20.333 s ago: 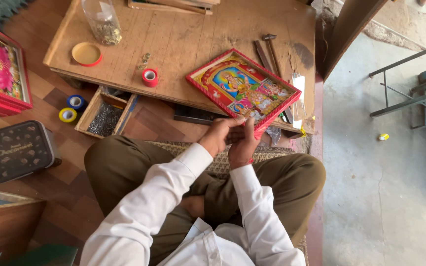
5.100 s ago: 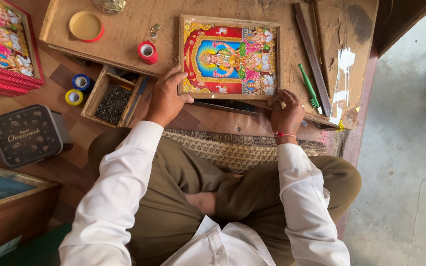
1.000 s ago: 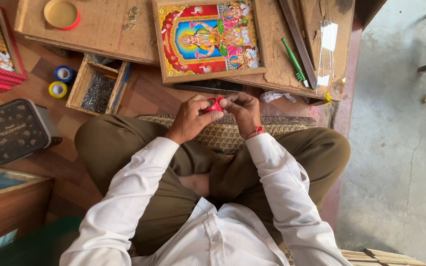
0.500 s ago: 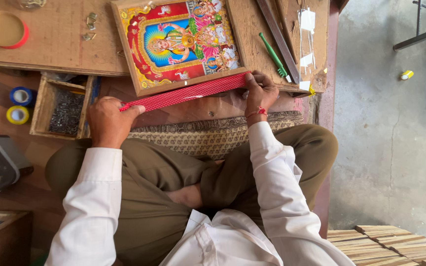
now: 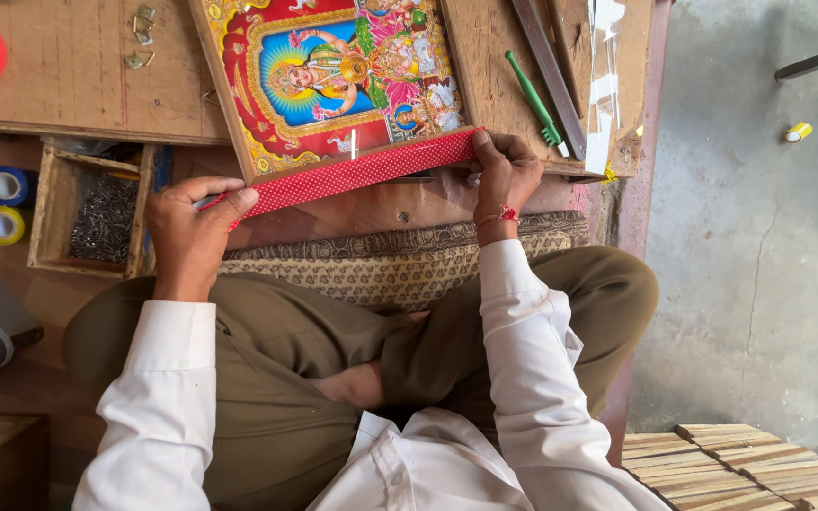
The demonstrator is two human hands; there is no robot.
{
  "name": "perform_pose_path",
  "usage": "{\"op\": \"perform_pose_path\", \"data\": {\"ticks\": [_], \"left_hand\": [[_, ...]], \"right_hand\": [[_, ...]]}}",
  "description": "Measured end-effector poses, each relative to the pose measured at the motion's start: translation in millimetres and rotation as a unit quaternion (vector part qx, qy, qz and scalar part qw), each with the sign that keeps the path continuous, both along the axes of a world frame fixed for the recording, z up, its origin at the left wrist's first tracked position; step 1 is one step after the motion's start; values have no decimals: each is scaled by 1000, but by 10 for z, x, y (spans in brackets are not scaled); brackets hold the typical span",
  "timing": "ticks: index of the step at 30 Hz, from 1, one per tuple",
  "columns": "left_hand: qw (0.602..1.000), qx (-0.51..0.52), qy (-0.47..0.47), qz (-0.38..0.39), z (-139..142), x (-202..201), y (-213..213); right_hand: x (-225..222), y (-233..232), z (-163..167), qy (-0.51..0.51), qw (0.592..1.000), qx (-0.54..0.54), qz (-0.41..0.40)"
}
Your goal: The person sits on the floor and assembles a wooden picture frame by applying red patterned tape to the edges. They handle the frame, tape, and a thin wire, securing the tape around the perimeter and adjusting the wire.
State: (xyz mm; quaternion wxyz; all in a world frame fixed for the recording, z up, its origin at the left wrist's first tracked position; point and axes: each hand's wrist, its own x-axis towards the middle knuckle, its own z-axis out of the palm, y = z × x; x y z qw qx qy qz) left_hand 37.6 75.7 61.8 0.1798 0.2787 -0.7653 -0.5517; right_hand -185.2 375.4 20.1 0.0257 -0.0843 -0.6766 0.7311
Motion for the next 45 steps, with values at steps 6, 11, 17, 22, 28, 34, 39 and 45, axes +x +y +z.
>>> {"op": "perform_pose_path", "data": {"ticks": [6,11,17,22,28,34,39,45], "left_hand": [[1000,-8,2,-4,-42,-22,-18],[1000,7,3,1,-24,-35,-6],[1000,-7,6,-1,10,-32,-1],[1000,-3,3,2,-24,-37,-14],[994,-105,36,5,-139,-32,-46],[989,-143,26,40,-191,-63,-32],[993,-104,6,47,-194,-124,-71],[994,-100,2,49,-219,-137,-76]], "right_hand": [[-31,-7,-20,6,1000,9,-7],[-46,-2,-28,-1,1000,24,-10],[-39,-24,-20,5,999,47,-25],[-101,-2,-128,-2,997,66,-33],[-217,44,-254,62,995,76,7],[-219,-13,-216,59,997,38,12],[-186,-29,-171,57,998,28,17],[-159,-49,-121,48,998,30,18]]}}
